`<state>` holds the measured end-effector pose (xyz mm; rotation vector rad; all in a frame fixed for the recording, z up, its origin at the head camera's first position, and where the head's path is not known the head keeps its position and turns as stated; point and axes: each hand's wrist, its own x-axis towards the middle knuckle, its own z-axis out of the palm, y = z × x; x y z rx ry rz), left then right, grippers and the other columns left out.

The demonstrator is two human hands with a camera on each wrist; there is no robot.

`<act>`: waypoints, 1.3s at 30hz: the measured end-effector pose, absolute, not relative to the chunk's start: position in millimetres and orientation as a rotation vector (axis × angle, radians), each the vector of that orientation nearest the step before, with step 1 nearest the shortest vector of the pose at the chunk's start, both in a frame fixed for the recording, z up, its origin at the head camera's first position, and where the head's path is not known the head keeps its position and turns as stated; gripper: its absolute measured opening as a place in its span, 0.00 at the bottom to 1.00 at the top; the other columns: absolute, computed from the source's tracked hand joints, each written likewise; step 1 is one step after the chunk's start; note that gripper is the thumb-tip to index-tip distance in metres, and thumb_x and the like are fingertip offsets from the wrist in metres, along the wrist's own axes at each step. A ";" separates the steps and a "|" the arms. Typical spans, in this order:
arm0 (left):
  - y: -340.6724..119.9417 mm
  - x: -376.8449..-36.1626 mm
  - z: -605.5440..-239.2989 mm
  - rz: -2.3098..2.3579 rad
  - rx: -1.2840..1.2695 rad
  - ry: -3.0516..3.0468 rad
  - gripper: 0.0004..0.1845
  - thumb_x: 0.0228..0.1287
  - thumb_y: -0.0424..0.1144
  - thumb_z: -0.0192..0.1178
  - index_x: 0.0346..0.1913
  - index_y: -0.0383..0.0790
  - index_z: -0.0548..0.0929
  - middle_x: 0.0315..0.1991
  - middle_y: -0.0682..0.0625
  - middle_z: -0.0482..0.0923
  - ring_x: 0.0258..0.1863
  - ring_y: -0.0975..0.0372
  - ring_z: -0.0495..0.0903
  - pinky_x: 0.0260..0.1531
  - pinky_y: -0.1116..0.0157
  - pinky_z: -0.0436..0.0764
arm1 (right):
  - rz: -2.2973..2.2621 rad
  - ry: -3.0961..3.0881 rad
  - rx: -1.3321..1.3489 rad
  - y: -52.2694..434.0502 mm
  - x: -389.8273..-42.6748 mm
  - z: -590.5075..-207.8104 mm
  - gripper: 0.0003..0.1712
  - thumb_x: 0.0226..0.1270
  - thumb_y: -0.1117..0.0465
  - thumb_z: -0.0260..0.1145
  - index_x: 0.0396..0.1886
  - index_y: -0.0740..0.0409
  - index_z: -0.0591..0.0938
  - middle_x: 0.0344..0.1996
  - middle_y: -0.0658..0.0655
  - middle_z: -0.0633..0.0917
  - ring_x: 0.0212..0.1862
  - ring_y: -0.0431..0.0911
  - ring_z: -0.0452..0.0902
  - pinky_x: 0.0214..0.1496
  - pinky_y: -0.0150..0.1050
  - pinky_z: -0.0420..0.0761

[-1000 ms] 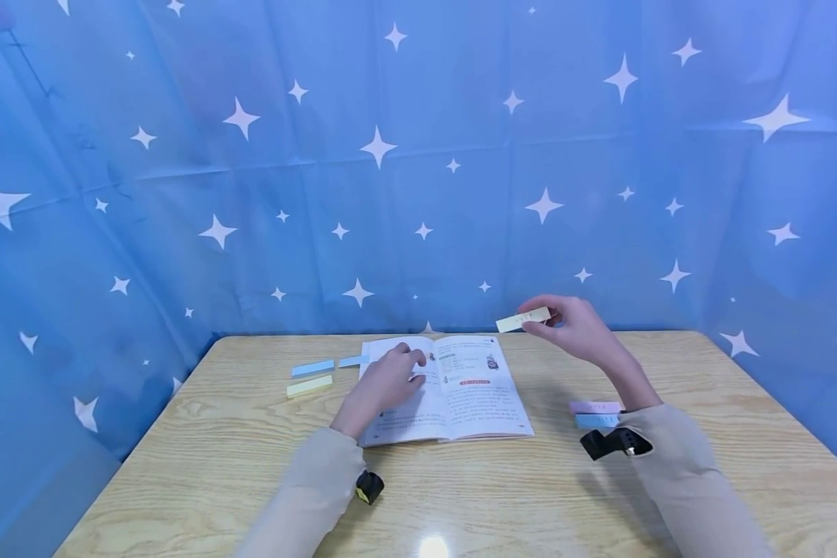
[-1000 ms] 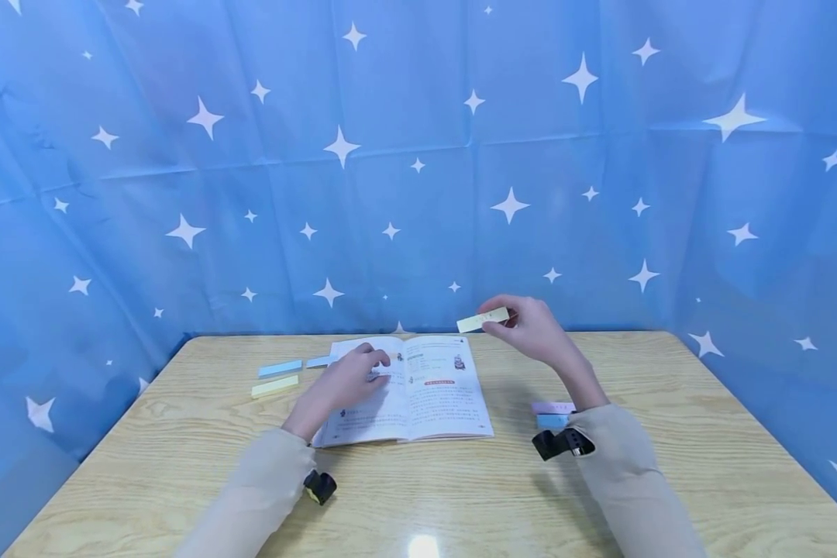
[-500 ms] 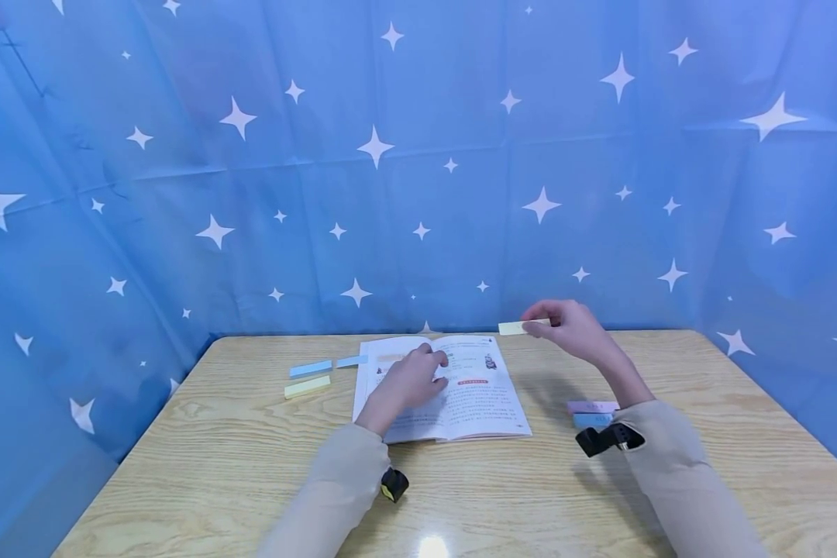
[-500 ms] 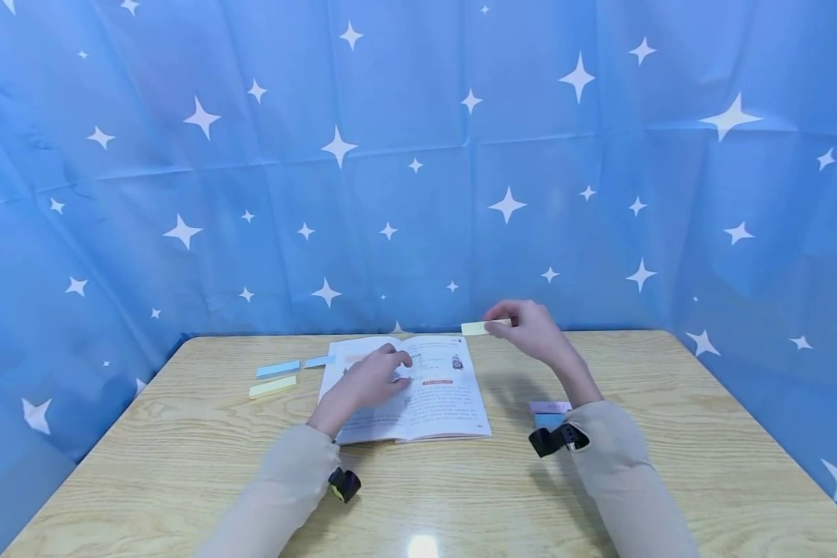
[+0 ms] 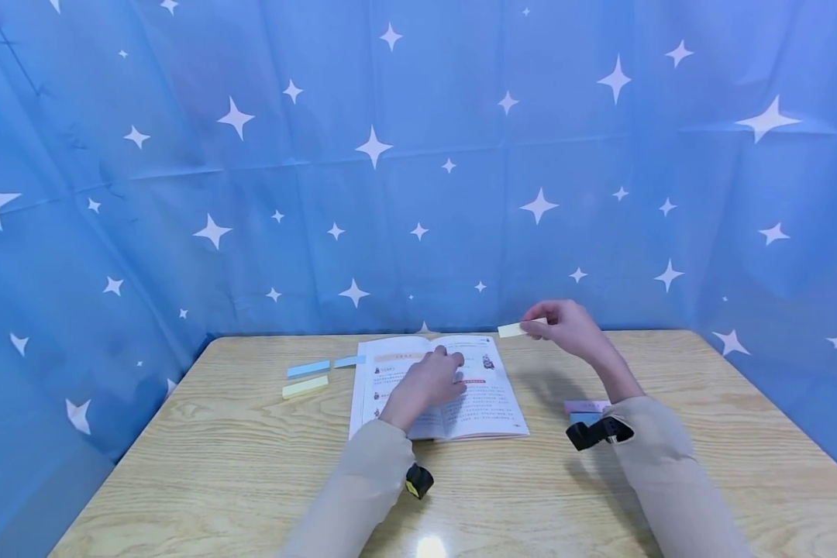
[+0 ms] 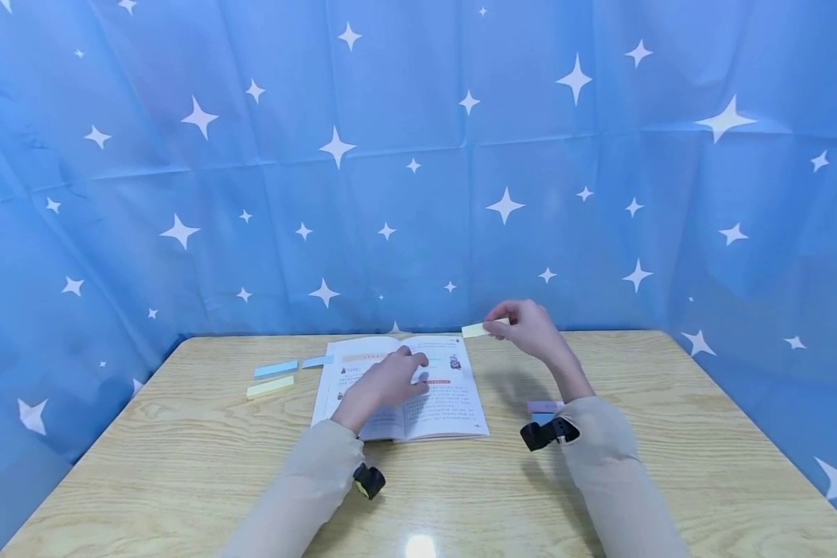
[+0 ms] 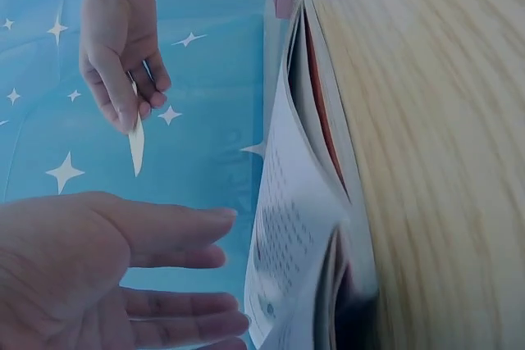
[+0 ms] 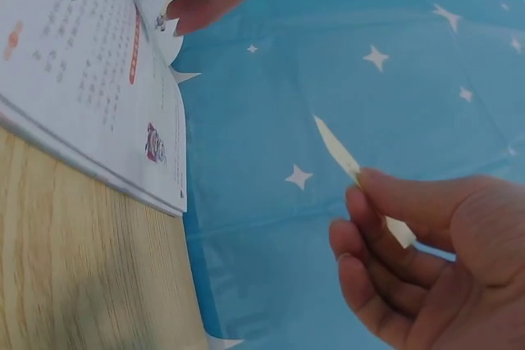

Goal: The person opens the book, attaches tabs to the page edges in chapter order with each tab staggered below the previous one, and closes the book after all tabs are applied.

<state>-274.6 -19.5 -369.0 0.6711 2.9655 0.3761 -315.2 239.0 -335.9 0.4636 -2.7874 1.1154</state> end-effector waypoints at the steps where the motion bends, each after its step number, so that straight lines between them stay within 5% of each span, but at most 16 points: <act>1: -17.7 -274.6 -368.8 0.375 0.669 2.960 0.22 0.74 0.43 0.60 0.67 0.43 0.77 0.60 0.42 0.73 0.55 0.54 0.77 0.52 0.55 0.80 | 1.121 -2.790 0.453 238.2 -316.5 -336.6 0.12 0.73 0.57 0.66 0.45 0.61 0.86 0.36 0.57 0.87 0.36 0.49 0.80 0.38 0.44 0.78; 10: -5.2 -273.8 -375.7 0.229 0.636 2.958 0.23 0.73 0.45 0.61 0.67 0.43 0.77 0.63 0.42 0.72 0.61 0.51 0.73 0.56 0.53 0.78 | 1.144 -2.830 0.410 229.7 -321.8 -345.3 0.11 0.73 0.57 0.66 0.44 0.61 0.86 0.35 0.58 0.87 0.36 0.48 0.80 0.40 0.45 0.80; 20: 9.2 -270.1 -378.0 0.128 0.504 2.953 0.25 0.73 0.46 0.60 0.69 0.45 0.76 0.68 0.44 0.68 0.67 0.51 0.67 0.55 0.54 0.79 | 1.239 -2.861 0.421 233.7 -329.2 -364.6 0.11 0.74 0.61 0.65 0.45 0.66 0.85 0.35 0.63 0.86 0.41 0.61 0.82 0.45 0.52 0.81; 29: 22.4 -269.4 -381.7 0.073 0.534 2.936 0.23 0.73 0.44 0.56 0.68 0.46 0.77 0.70 0.47 0.67 0.70 0.53 0.63 0.65 0.55 0.70 | 1.184 -2.938 0.388 236.3 -335.0 -379.9 0.10 0.73 0.62 0.66 0.43 0.66 0.85 0.29 0.61 0.85 0.33 0.53 0.78 0.33 0.39 0.73; 39: 28.4 -271.8 -384.8 0.041 0.598 2.883 0.29 0.74 0.46 0.56 0.75 0.48 0.70 0.75 0.49 0.61 0.74 0.56 0.58 0.69 0.60 0.66 | 1.203 -2.966 0.406 240.4 -340.8 -393.1 0.09 0.73 0.63 0.65 0.42 0.65 0.86 0.30 0.58 0.84 0.32 0.49 0.76 0.37 0.40 0.75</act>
